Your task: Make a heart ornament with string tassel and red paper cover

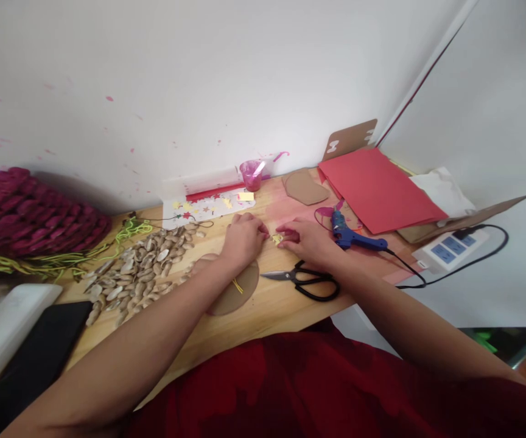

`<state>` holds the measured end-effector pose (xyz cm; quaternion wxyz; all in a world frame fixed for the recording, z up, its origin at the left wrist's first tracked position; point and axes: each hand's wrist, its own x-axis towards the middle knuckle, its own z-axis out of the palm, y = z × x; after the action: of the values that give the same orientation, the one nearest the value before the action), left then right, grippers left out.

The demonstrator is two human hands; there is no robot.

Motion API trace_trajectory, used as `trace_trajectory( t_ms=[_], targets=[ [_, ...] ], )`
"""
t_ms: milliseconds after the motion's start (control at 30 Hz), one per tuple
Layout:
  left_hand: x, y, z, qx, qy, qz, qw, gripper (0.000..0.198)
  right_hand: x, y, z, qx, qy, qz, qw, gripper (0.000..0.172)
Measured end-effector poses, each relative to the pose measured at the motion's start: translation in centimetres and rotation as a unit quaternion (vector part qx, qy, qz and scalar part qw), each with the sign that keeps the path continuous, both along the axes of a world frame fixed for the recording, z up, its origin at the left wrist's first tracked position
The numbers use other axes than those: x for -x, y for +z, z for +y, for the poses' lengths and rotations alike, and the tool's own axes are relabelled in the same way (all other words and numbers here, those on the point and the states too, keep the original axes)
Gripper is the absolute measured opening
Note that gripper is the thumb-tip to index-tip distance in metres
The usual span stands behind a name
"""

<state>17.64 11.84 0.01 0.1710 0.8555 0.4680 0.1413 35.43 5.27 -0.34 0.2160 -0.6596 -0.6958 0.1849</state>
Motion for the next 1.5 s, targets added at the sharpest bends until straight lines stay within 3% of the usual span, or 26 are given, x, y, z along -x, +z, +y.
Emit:
trace_trajectory(
  t_ms=[200,433,667,900,1267,1500],
  targets=[
    [-0.7,0.0,0.2,0.026,-0.027,-0.020,0.999,0.017,-0.1,0.2,1.0,0.003,-0.001,-0.018,1.000,0.022],
    [-0.6,-0.1,-0.1,0.073,-0.038,-0.036,0.996,0.030,-0.5,0.3,0.2,0.012,-0.038,-0.050,0.998,0.018],
    [-1.7,0.2,-0.2,0.057,-0.075,-0.019,0.995,0.017,1.2,1.0,0.1,0.018,-0.054,-0.073,0.996,0.012],
    [-1.6,0.4,0.1,0.032,-0.076,0.018,0.996,0.031,-0.2,0.8,-0.2,0.023,-0.056,-0.059,0.996,0.016],
    [-2.6,0.9,-0.2,0.010,-0.084,0.084,0.993,0.025,1.2,0.2,0.0,-0.005,-0.064,-0.097,0.993,0.016],
    [-3.0,0.9,-0.2,0.001,-0.088,0.109,0.990,0.026,0.7,0.0,-0.8,-0.022,-0.011,-0.078,0.997,0.020]
  ],
)
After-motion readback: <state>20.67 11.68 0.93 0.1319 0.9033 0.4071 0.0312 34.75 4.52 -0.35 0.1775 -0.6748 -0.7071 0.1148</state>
